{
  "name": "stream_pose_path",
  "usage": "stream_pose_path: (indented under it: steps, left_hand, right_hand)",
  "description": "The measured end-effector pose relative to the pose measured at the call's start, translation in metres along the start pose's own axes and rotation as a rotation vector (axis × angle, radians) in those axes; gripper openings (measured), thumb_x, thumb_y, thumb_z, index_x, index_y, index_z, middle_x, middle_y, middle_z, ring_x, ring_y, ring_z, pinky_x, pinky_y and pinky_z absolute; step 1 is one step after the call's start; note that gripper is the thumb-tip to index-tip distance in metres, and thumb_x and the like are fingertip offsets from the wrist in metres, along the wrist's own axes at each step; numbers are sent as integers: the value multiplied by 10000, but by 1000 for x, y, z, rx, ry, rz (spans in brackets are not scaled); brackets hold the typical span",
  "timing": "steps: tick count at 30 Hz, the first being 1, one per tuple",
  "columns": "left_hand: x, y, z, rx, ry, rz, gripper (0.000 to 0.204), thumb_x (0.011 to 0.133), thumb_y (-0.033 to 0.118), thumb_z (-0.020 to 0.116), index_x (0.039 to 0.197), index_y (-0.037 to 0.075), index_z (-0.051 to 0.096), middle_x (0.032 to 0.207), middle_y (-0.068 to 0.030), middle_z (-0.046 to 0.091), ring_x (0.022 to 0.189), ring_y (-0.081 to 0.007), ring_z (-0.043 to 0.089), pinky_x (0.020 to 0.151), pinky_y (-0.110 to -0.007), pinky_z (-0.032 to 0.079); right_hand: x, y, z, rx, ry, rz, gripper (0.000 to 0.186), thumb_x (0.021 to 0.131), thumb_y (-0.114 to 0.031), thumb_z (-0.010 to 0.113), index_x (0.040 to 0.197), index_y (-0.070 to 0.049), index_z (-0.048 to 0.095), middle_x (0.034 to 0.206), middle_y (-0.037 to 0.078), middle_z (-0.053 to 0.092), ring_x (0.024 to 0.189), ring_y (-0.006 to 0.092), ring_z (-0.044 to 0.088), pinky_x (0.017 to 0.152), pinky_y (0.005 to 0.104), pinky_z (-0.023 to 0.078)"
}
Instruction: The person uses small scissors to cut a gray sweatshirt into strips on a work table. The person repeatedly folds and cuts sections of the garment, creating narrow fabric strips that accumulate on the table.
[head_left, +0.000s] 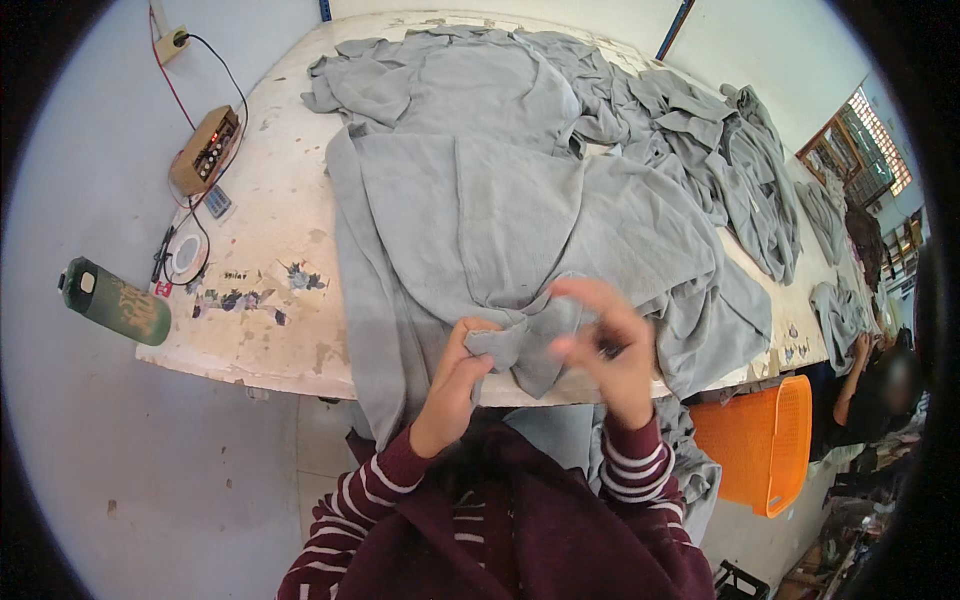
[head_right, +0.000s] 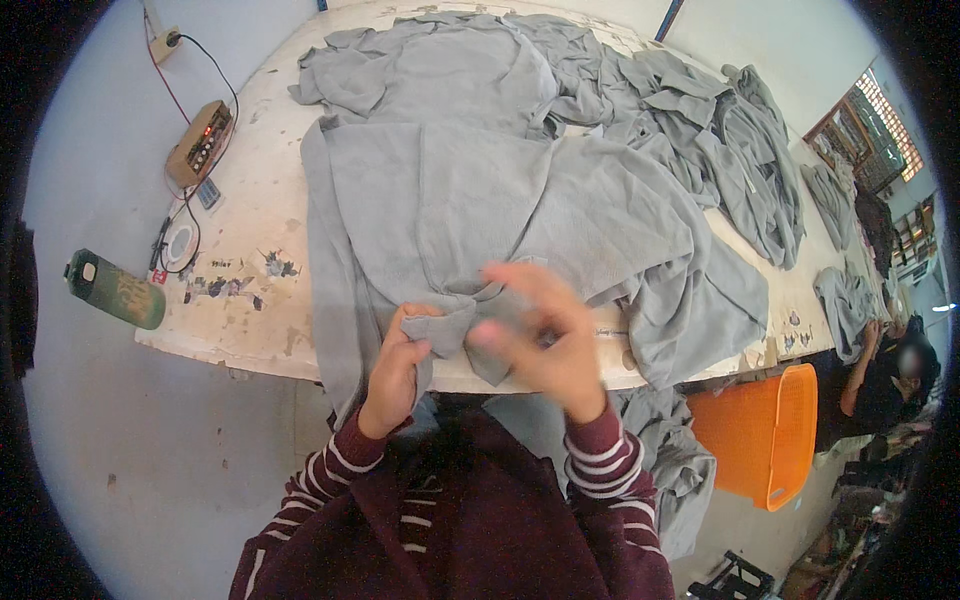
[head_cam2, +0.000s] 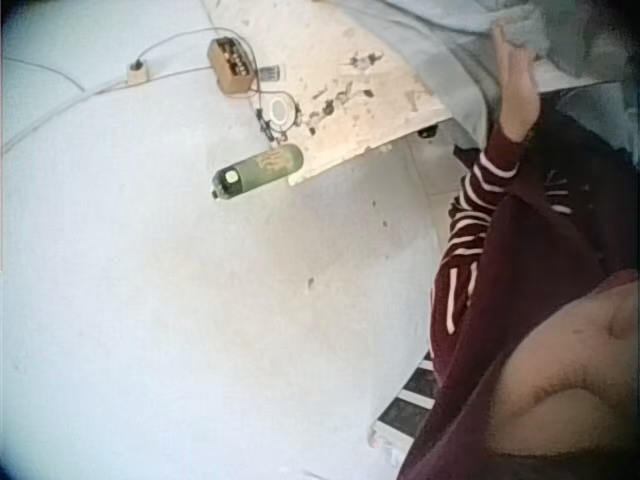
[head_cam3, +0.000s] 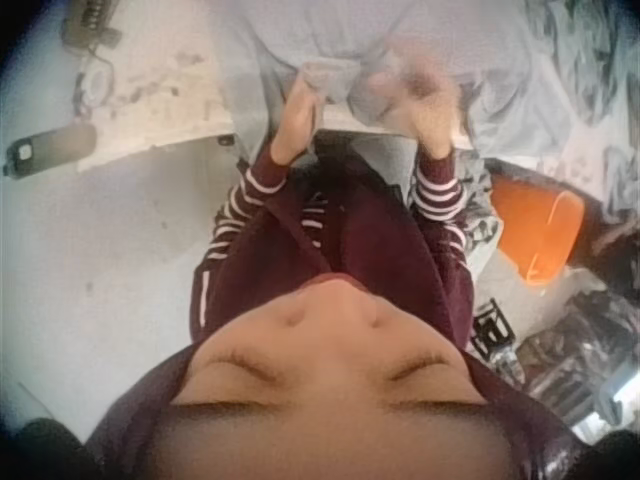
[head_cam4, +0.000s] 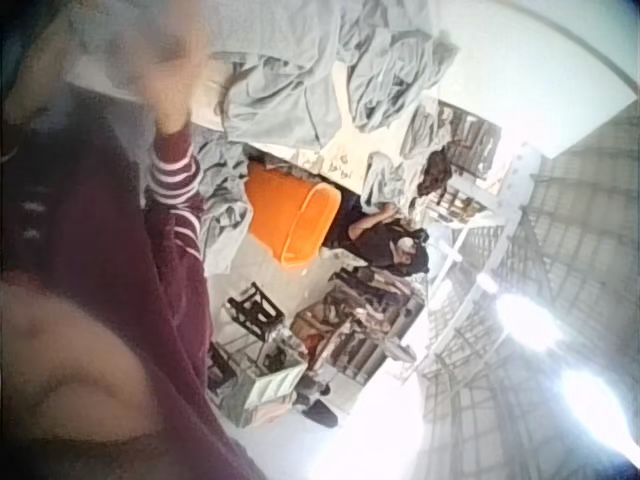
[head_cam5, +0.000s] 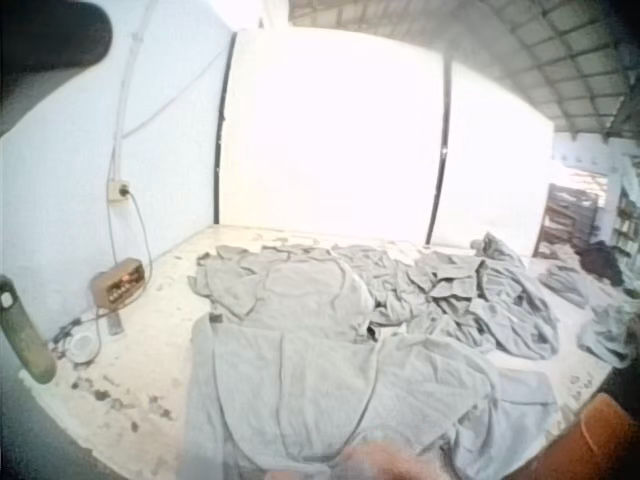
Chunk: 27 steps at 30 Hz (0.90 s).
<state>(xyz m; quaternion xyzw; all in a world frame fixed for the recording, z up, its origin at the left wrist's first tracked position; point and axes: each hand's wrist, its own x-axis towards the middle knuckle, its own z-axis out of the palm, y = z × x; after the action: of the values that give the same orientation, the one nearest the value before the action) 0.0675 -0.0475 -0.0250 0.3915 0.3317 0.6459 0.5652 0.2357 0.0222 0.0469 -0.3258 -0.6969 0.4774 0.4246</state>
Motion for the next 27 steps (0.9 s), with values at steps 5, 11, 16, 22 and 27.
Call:
stream_pose_path:
  steps: [5, 11, 16, 22, 27]
  left_hand:
    - [1, 12, -2, 4, 28, -117, 169, 927, 78, 514, 1091, 41, 502, 1003, 7, 533, 935, -69, 479, 850, -208, 368]
    - [-2, 24, -5, -106, 145, -122, 140, 900, 86, 614, 1028, 38, 586, 956, 16, 622, 870, -55, 550, 791, -208, 422]
    - [-2, 24, -4, -152, 156, -130, 115, 903, 75, 607, 1011, 36, 595, 950, 9, 629, 869, -53, 557, 789, -203, 427]
    - [-1, 18, -11, -33, 161, -96, 83, 918, 96, 597, 977, 41, 575, 916, 20, 603, 824, -42, 531, 767, -198, 422]
    - [5, 17, -20, 41, 285, 3, 104, 951, 116, 550, 1018, 41, 523, 949, 13, 587, 826, -33, 511, 749, -194, 420]
  right_hand:
    - [9, 28, 12, -82, -130, -83, 145, 753, -37, 731, 883, 5, 684, 901, 14, 640, 675, 42, 505, 593, 198, 376]
    - [18, 33, -11, 106, 274, 86, 191, 765, -109, 757, 923, -28, 686, 921, 20, 673, 757, 84, 559, 640, 238, 432]
    - [9, 18, 8, -157, -73, -105, 208, 757, -102, 753, 941, -31, 689, 878, 44, 679, 734, 132, 589, 633, 249, 443]
    - [19, 25, -6, -247, -318, -120, 177, 737, -11, 722, 912, -3, 698, 772, 90, 670, 697, 161, 627, 639, 253, 465]
    - [29, 31, -28, 47, -10, 42, 69, 798, -62, 703, 839, -7, 712, 718, 34, 667, 622, 90, 583, 593, 229, 433]
